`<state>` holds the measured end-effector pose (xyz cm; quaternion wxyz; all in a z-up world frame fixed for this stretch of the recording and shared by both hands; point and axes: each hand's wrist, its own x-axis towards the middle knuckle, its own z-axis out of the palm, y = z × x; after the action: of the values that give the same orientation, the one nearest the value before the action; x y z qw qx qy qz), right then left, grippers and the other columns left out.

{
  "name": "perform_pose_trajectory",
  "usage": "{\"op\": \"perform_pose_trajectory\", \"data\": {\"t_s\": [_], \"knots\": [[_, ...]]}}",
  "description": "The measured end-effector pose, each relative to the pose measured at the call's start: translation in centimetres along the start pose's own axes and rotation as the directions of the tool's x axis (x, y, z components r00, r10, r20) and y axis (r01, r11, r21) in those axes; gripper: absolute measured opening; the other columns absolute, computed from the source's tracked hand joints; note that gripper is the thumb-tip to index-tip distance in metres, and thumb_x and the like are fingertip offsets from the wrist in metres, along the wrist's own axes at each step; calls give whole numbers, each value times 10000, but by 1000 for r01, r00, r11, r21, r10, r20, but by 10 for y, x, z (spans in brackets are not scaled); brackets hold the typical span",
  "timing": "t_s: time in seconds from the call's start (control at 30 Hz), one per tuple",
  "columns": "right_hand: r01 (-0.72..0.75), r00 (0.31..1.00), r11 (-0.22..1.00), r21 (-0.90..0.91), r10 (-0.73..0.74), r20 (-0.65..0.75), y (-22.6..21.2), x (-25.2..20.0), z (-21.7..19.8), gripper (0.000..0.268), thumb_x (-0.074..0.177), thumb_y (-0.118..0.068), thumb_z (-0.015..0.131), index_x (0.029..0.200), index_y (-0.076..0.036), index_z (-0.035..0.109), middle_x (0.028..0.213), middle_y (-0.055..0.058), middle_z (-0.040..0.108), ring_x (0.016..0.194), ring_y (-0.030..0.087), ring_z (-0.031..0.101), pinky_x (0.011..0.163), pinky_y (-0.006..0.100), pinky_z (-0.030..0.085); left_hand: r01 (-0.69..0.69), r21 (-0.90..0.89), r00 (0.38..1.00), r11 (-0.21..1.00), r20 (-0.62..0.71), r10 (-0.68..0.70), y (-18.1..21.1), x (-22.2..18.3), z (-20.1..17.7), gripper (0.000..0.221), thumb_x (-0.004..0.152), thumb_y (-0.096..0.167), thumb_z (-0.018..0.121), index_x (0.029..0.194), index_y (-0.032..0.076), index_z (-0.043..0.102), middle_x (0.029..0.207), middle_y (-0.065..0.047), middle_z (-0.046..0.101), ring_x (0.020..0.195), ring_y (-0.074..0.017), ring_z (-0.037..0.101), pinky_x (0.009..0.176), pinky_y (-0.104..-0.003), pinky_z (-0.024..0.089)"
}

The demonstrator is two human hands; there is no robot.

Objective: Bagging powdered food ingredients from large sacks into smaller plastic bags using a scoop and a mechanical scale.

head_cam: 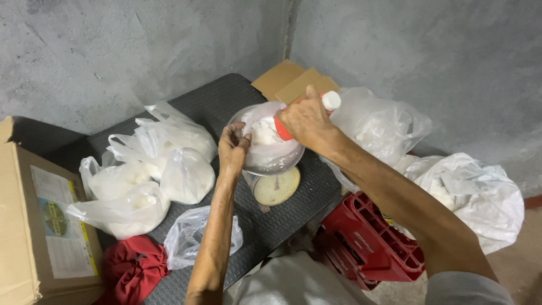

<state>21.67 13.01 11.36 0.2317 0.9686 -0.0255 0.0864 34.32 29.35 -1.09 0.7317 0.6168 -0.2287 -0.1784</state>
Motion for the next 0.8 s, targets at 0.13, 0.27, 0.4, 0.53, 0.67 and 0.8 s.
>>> {"op": "perform_pose_trajectory", "data": {"t_s": [0.13, 0.27, 0.4, 0.53, 0.67, 0.8], "knots": [[16, 951, 999, 35, -4, -308, 3, -6, -13, 128, 809, -103, 654, 795, -149, 773, 659, 89, 668, 577, 215, 616, 827, 440, 382, -27, 0, 1000, 1000, 4, 27, -9, 2, -6, 356, 897, 28, 680, 1243, -13, 606, 931, -33, 576, 801, -103, 524, 708, -223, 471], [14, 985, 997, 69, -2, -174, -7, -4, -25, 165, 876, -92, 642, 871, -169, 787, 592, 106, 664, 506, 229, 594, 799, 426, 379, -55, -28, 998, 998, -8, 54, -2, -2, -7, 352, 899, 37, 677, 1239, -15, 604, 990, -21, 613, 856, -91, 545, 747, -213, 477], [65, 964, 992, 110, -34, -262, 1, -8, -28, 142, 795, -126, 650, 810, -170, 784, 583, 86, 659, 577, 217, 597, 846, 451, 378, 26, 34, 1000, 999, 5, -26, 3, -4, -8, 376, 896, 60, 685, 1258, -10, 613, 898, -37, 556, 755, -120, 506, 649, -242, 440], [26, 970, 998, 63, -10, -241, 2, -12, -36, 194, 893, -105, 642, 937, -202, 803, 549, 81, 632, 487, 195, 547, 782, 414, 360, 8, -31, 1000, 999, 7, -8, -2, -5, -10, 405, 898, 40, 677, 1284, -32, 578, 919, -31, 571, 785, -102, 524, 685, -215, 452], [-20, 972, 984, 177, 60, -225, 5, -20, -68, 225, 943, -96, 631, 980, -224, 812, 566, 67, 633, 487, 209, 536, 807, 392, 361, -9, -14, 1000, 1000, -16, 8, -9, -2, -10, 414, 909, 14, 678, 1308, -33, 580, 910, -52, 542, 775, -115, 506, 685, -222, 466], [-22, 999, 944, 329, 34, -29, -10, -11, -35, 199, 970, -141, 618, 1034, -206, 794, 525, 42, 606, 474, 167, 546, 729, 421, 365, -7, -111, 999, 994, -45, 2, -4, -3, -4, 416, 896, -8, 646, 1298, -24, 542, 942, -58, 588, 796, -108, 556, 687, -220, 493]]}}
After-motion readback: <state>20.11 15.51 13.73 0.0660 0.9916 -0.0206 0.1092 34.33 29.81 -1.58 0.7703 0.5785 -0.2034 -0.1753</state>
